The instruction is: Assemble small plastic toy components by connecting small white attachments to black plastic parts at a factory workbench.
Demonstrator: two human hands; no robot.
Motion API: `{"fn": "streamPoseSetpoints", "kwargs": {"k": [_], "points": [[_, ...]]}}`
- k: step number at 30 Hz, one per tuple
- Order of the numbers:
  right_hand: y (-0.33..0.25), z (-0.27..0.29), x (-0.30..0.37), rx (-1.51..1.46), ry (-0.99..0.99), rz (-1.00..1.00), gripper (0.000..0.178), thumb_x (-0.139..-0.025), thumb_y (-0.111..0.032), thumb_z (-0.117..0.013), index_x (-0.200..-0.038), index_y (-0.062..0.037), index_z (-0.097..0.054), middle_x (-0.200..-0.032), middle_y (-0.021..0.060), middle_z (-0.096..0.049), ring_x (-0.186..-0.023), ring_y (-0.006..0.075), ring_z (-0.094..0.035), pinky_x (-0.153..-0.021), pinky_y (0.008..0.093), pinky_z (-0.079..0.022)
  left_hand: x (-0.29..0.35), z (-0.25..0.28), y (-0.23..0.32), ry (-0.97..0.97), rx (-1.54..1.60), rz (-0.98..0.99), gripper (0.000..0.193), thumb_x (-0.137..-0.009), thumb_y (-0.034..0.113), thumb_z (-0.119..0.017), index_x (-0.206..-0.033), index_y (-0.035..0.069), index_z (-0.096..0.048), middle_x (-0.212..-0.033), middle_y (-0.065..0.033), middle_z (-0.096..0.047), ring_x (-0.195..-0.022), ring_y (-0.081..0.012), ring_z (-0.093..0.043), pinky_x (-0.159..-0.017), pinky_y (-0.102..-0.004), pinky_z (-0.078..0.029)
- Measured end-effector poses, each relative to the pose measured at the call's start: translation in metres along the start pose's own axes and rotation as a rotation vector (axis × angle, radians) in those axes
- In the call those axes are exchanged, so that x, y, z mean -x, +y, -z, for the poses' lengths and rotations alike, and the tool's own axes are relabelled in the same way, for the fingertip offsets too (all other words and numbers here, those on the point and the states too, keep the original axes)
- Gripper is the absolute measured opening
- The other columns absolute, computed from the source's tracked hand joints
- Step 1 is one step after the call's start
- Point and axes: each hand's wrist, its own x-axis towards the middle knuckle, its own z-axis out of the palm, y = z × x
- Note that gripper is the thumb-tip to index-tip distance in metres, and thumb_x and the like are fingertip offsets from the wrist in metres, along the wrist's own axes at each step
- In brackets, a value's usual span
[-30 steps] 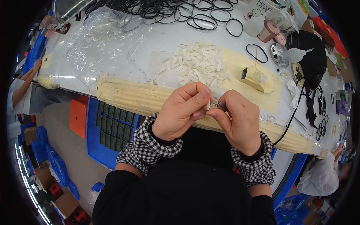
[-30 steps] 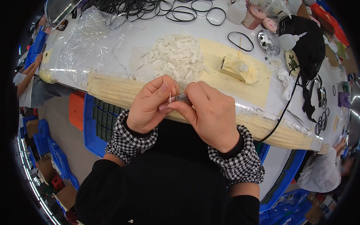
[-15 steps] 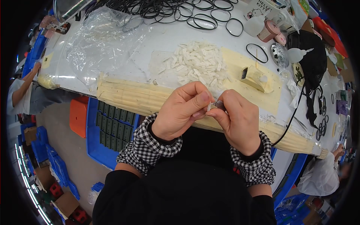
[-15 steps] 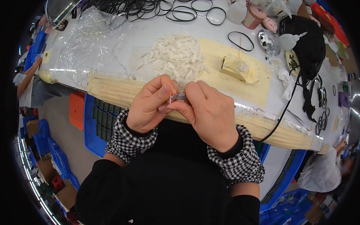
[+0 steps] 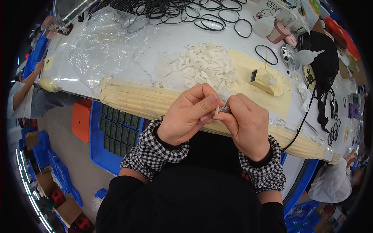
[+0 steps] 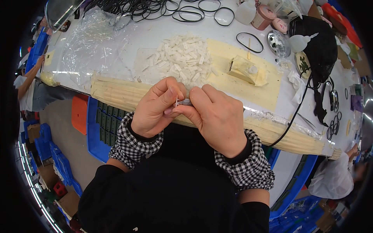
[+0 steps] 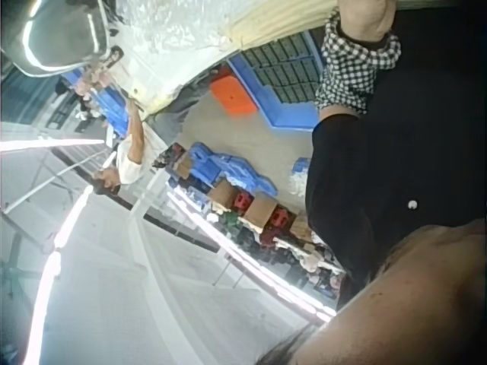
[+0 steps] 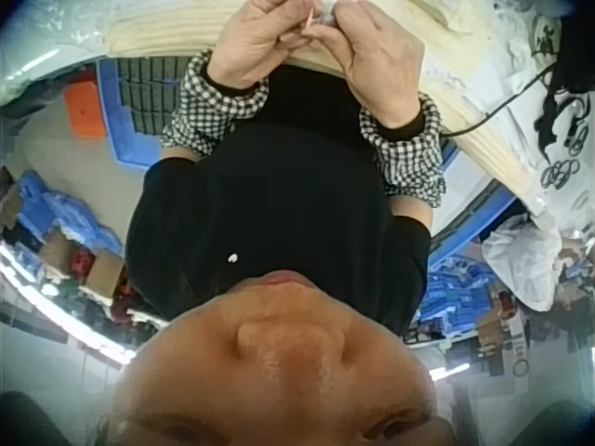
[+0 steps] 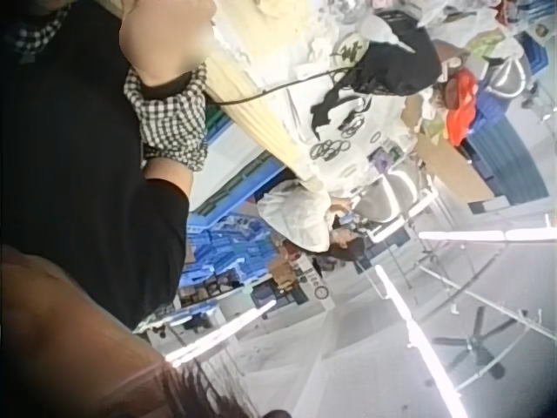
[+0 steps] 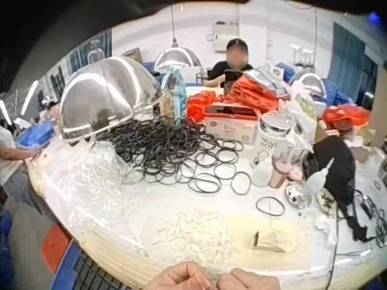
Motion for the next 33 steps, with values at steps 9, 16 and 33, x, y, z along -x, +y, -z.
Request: {"fn": "streamPoseSetpoints", "kwargs": {"k": [9,16,33], "points": [[-0.0003,0.0014,-0.0011,0.009,-0.004,0.002,0.033,-0.079,-0.038,-0.066,-0.076,-0.0090,-0.052,-0.064,0.0041,-0.048,-0.055,0.0216,-0.054,-0.047,0.0321,-0.041,0.0006,0.0007,-0.0008,-0.018,0.036,0.019,0.012,-0.096,0.016,-0.053,-0.091,0.006,-0.056,-0.074,0.0037,-0.049,-0.061,-0.0036,-0.039,-0.058,-0.0172,-0.034],[0.0002,0.0014,-0.0004,-0.025,-0.002,-0.006,0.033,-0.079,-0.038,-0.066,-0.076,-0.0089,-0.052,-0.065,0.0043,-0.049,-0.055,0.0217,-0.054,-0.047,0.0321,-0.041,0.0004,0.0002,-0.0011,-0.041,0.073,0.042,0.015,-0.098,0.020,-0.050,-0.091,0.007,-0.054,-0.074,0.0032,-0.049,-0.062,-0.0033,-0.038,-0.058,-0.0176,-0.034],[0.0008,0.0019,-0.0002,-0.043,-0.007,-0.008,0.034,-0.079,-0.039,-0.066,-0.076,-0.0082,-0.053,-0.064,0.0047,-0.049,-0.055,0.0223,-0.054,-0.047,0.0323,-0.041,0.0006,-0.0011,-0.0054,-0.035,0.131,0.049,0.016,-0.098,0.022,-0.050,-0.092,0.007,-0.054,-0.072,0.0036,-0.048,-0.061,-0.0029,-0.036,-0.057,-0.0180,-0.033]]}}
